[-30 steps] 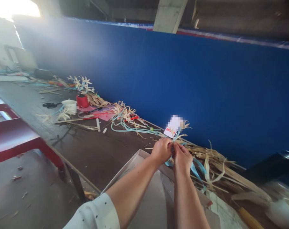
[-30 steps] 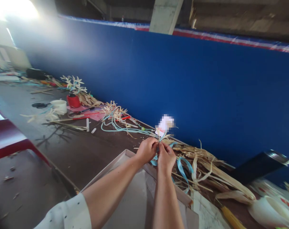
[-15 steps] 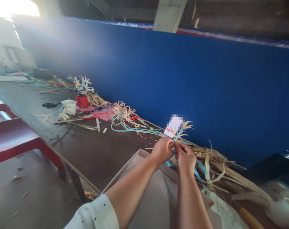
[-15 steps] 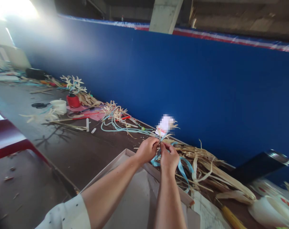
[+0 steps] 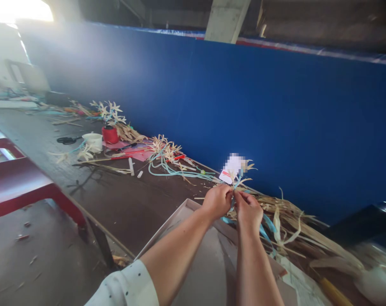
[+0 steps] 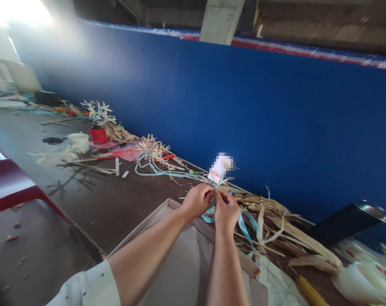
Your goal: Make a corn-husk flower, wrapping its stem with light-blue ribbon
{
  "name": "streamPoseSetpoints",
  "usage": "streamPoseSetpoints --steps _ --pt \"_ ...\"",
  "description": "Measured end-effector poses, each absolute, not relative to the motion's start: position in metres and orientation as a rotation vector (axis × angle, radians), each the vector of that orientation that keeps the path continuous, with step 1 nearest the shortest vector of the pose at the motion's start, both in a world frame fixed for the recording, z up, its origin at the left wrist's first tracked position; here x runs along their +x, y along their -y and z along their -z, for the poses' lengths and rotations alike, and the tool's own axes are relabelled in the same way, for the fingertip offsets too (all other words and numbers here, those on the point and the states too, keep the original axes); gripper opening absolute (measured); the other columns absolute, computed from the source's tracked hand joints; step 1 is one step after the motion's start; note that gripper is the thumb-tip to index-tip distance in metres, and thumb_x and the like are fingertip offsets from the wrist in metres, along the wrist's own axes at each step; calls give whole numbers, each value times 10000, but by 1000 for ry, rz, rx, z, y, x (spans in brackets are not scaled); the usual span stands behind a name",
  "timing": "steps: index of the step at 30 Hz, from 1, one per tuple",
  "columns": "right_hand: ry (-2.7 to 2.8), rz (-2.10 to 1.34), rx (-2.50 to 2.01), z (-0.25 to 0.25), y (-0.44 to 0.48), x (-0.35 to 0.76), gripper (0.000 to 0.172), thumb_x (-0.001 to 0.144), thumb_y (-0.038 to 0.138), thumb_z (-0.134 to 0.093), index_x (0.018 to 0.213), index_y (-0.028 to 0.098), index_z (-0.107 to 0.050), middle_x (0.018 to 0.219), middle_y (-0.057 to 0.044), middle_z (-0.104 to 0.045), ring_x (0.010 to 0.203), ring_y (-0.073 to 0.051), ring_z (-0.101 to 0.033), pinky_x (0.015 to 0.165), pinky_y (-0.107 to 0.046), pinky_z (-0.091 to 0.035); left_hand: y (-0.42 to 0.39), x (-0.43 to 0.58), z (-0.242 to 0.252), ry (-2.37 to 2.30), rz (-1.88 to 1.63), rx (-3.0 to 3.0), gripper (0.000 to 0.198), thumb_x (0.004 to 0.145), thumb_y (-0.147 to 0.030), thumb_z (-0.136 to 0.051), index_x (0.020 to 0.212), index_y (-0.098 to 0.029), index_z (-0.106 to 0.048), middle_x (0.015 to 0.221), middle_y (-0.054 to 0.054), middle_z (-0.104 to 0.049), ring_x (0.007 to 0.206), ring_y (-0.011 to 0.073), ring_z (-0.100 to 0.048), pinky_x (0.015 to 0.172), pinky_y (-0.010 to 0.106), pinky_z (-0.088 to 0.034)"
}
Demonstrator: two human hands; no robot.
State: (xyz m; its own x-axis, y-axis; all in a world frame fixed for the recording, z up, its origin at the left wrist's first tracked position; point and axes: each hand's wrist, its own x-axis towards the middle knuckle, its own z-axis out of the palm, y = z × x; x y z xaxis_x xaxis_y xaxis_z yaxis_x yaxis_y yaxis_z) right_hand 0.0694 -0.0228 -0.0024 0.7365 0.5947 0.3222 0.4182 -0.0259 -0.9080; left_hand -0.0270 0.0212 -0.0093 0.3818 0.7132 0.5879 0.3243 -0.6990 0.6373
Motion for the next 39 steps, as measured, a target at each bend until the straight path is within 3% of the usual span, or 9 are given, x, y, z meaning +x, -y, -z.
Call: streamPoseSetpoints --steps 14,20,34,39 --pt "702 -390 -1544 14 17 78 369 561 426 -688 782 130 -692 514 9 -566 481 -123 -478 465 -233 -371 -21 -25 13 -924 -1304 2241 170 812 -201 -429 751 -175 -585 790 21 -621 763 136 -558 652 223 -387" --pt "614 -493 -1469 15 16 77 271 547 411 -712 694 188 -663 434 55 -484 393 -95 -390 380 -222 -282 -21 -25 14 -884 -1291 2238 163 802 -192 -444 756 -175 -599 802 27 -628 775 137 -563 669 220 -399" --pt "525 -561 -1478 -6 29 68 306 534 348 -713 755 142 -664 381 57 -435 347 -83 -333 333 -222 -228 -27 -29 9 -735 -1160 2240 254 841 -292 -431 896 -213 -666 854 22 -657 810 137 -578 730 209 -427" --pt "538 -557 -1522 -7 30 70 297 541 356 -698 752 149 -667 423 34 -468 393 -104 -380 369 -235 -261 -29 -30 10 -736 -1118 2258 242 823 -287 -457 895 -218 -677 831 14 -662 790 136 -581 709 205 -424"
